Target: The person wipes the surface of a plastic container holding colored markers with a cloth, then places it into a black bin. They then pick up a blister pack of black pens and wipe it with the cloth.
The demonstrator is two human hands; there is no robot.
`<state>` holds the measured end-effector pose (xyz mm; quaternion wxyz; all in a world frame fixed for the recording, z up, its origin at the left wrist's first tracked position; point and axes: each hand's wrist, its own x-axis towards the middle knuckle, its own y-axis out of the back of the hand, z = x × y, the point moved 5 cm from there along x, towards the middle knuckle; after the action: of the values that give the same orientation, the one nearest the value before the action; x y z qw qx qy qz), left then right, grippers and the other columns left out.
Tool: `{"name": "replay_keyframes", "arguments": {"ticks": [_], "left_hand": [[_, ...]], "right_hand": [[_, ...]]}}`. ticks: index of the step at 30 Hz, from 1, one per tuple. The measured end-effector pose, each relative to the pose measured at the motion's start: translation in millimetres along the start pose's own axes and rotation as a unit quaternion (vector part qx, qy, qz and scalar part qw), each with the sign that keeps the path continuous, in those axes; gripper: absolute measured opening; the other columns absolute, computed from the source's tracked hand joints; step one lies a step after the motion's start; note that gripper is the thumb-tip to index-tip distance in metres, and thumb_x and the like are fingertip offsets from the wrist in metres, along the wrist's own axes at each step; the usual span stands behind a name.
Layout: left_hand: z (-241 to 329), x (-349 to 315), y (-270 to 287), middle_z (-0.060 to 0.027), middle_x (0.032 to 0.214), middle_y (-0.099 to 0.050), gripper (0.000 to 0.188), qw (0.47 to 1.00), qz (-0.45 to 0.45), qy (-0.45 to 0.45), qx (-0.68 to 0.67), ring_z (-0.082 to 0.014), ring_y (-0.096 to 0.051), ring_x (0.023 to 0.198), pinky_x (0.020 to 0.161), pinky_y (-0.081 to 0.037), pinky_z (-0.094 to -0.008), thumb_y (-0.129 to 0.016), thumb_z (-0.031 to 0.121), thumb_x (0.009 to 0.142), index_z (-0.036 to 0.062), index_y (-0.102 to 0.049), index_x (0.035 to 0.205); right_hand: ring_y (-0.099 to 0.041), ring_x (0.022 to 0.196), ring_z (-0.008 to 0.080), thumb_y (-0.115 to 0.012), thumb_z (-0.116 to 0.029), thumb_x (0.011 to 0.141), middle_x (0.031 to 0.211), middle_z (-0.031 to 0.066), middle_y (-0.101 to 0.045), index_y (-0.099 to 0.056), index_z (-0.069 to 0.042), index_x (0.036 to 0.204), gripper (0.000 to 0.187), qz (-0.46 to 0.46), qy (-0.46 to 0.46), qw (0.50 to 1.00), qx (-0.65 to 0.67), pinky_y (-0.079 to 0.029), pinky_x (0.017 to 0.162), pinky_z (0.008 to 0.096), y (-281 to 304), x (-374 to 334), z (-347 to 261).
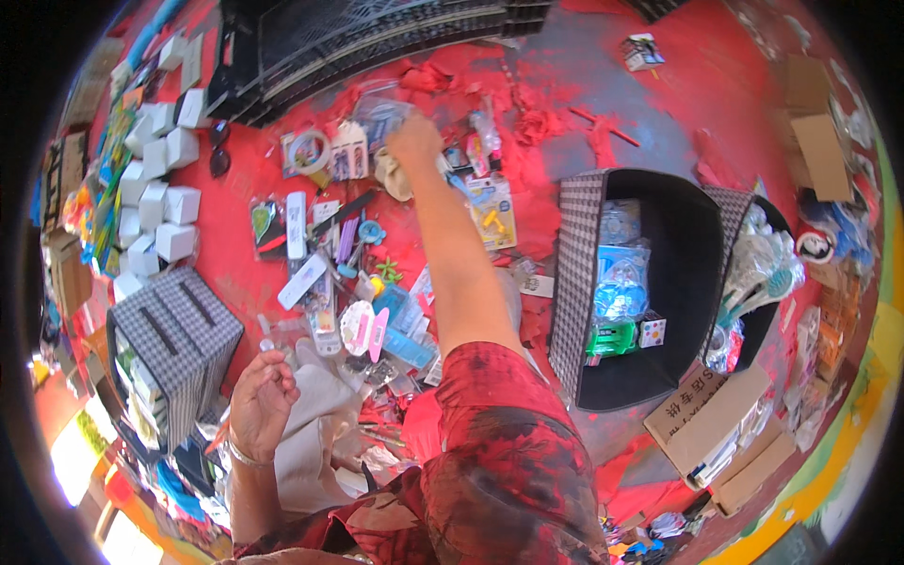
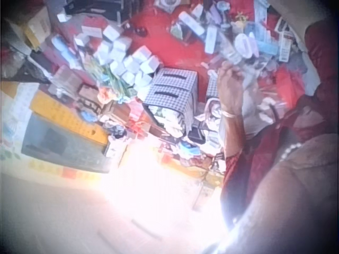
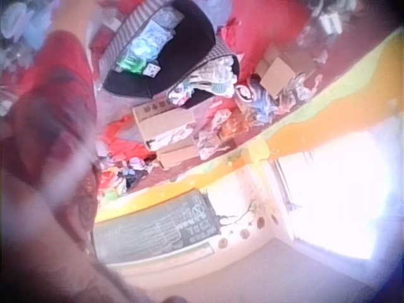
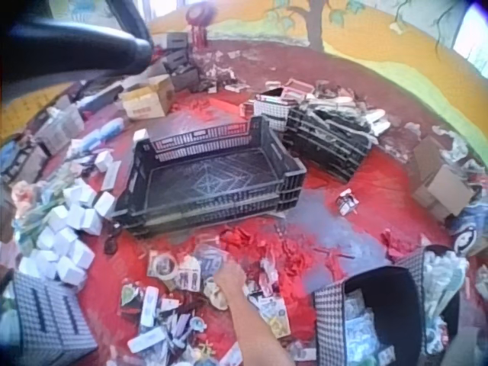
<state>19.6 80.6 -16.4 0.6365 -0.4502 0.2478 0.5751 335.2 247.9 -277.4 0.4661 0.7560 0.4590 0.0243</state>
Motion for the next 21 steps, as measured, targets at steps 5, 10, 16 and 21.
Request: {"name": "replay_keyframes", "arguments": {"ticks": [5,10,16,21], "left_hand": [[2,4,-1,-0.0065,0.080,-0.056,0.021,1.000,0.006,0.010,0.010,-0.0143,-0.053,0.071,0.065,-0.044,-0.0272,-0.053,0.009,0.081,0.0006,-0.052,0.100],[6,9,1,-0.0059,0.080,-0.057,0.021,1.000,0.006,0.000,0.017,-0.0139,-0.052,0.071,0.065,-0.043,-0.0276,-0.054,0.011,0.081,0.0016,-0.053,0.099],[2,8,1,-0.0072,0.082,-0.058,0.018,1.000,-0.002,0.012,0.008,-0.0148,-0.053,0.074,0.069,-0.045,-0.0279,-0.051,0.010,0.084,0.0009,-0.054,0.100],[-3,5,-2,-0.0076,0.083,-0.058,0.019,1.000,-0.009,0.014,0.013,-0.0148,-0.054,0.074,0.069,-0.045,-0.0274,-0.050,0.011,0.085,0.0000,-0.055,0.100]], "right_hand": [[-0.057,0.104,0.0316,-0.065,-0.021,0.066,0.125,0.0231,-0.047,-0.031,-0.003,0.132,0.076,-0.053,0.059,0.992,-0.094,-0.048,0.084,0.0392,7,14,-38],[-0.056,0.104,0.0345,-0.063,-0.017,0.067,0.129,0.0240,-0.041,-0.006,-0.009,0.143,0.095,-0.054,0.060,0.994,-0.077,-0.048,0.084,0.0430,-6,12,-32],[-0.058,0.098,0.0377,-0.065,-0.011,0.067,0.118,0.0234,-0.047,-0.029,-0.006,0.133,0.075,-0.066,0.118,0.985,-0.107,-0.049,0.080,0.0435,-12,-18,-24],[-0.062,0.092,0.0315,-0.067,-0.019,0.064,0.096,0.0172,-0.063,-0.056,-0.006,0.105,0.044,-0.338,0.211,0.895,-0.201,-0.050,0.075,0.0425,-39,-112,11]]}}
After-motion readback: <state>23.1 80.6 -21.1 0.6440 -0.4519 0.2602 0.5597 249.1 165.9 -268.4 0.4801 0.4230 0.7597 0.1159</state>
